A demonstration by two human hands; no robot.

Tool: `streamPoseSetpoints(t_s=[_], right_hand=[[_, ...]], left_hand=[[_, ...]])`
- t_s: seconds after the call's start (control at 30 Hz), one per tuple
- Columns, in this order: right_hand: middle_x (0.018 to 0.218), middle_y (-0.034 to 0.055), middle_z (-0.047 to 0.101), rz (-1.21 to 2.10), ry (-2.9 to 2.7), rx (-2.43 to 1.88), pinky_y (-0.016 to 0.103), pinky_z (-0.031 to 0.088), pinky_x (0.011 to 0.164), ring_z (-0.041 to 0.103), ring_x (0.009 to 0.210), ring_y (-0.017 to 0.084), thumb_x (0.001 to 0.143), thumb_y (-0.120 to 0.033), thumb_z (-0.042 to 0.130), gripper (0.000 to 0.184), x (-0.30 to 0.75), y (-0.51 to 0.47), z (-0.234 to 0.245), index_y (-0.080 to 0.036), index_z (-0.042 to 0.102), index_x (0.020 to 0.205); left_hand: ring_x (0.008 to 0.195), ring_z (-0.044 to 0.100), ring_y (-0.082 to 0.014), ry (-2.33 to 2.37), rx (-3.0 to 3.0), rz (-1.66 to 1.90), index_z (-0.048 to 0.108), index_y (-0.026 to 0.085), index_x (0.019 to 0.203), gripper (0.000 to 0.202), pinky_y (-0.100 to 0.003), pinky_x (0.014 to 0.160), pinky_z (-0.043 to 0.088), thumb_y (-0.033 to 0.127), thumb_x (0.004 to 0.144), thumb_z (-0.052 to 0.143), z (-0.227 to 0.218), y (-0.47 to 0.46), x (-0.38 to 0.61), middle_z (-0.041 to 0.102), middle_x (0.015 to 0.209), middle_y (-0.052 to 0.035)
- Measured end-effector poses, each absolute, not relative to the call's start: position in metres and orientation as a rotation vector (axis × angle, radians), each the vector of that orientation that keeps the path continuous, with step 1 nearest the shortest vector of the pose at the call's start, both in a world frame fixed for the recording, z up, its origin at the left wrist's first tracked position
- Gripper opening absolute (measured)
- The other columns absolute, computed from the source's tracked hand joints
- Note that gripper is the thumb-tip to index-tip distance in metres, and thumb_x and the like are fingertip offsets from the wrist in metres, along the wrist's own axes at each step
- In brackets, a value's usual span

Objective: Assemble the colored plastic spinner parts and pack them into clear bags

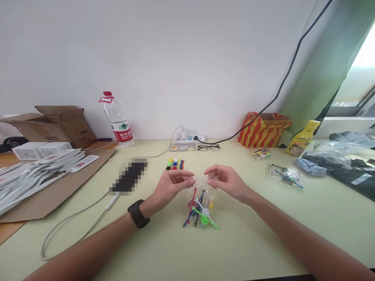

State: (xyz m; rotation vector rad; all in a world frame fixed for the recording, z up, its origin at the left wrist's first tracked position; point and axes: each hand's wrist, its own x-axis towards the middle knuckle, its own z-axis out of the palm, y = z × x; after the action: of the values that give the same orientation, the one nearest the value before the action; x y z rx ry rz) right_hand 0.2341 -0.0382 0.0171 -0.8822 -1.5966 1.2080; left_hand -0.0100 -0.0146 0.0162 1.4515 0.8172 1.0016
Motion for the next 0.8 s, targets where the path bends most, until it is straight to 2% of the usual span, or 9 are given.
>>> streamPoseSetpoints(t_s=[0.1,0.2,0.37,0.53,0.8], right_hand=[[0.080,0.0031,0.067,1.247,-1.644,-0.930,0.028,0.047,0.066,0.057,0.071,0.014,0.090,-0.045,0.076,0.029,0.230,-0.043,0.021,-0.016,0.076,0.097],[0.074,0.0037,0.068,1.240,-1.678,-0.963,0.029,0.046,0.065,0.058,0.069,0.015,0.089,-0.046,0.076,0.032,0.228,-0.047,0.024,-0.015,0.077,0.088],[0.075,0.0039,0.069,1.234,-1.683,-0.967,0.029,0.046,0.065,0.059,0.070,0.015,0.086,-0.048,0.079,0.033,0.228,-0.049,0.025,-0.014,0.078,0.088],[0.073,0.0030,0.068,1.220,-1.714,-0.962,0.028,0.043,0.063,0.055,0.067,0.014,0.085,-0.048,0.080,0.034,0.229,-0.046,0.020,-0.014,0.078,0.086],[0.076,0.0025,0.068,1.260,-1.746,-1.014,0.028,0.046,0.065,0.058,0.070,0.015,0.080,-0.045,0.084,0.032,0.252,-0.033,0.018,-0.015,0.075,0.088]], left_hand=[[0.081,0.074,-0.0182,0.795,1.468,0.963,0.082,0.015,0.098,0.030,-0.026,0.075,0.059,0.029,0.074,0.092,0.017,-0.020,-0.006,0.081,0.087,-0.0085],[0.079,0.073,-0.0170,0.787,1.471,0.935,0.082,0.015,0.098,0.029,-0.025,0.074,0.059,0.029,0.074,0.092,0.019,-0.022,-0.004,0.080,0.085,-0.0081],[0.082,0.072,-0.0171,0.772,1.514,0.863,0.082,0.016,0.101,0.028,-0.025,0.075,0.057,0.032,0.079,0.089,0.021,-0.021,-0.004,0.080,0.089,-0.0082],[0.068,0.064,-0.0138,0.743,1.662,0.839,0.083,0.013,0.088,0.025,-0.024,0.066,0.053,0.038,0.088,0.080,0.017,-0.016,-0.004,0.075,0.076,-0.0070],[0.066,0.065,-0.0144,0.811,1.740,0.874,0.082,0.013,0.090,0.028,-0.024,0.064,0.055,0.041,0.087,0.080,0.008,0.000,-0.013,0.076,0.077,-0.0076]])
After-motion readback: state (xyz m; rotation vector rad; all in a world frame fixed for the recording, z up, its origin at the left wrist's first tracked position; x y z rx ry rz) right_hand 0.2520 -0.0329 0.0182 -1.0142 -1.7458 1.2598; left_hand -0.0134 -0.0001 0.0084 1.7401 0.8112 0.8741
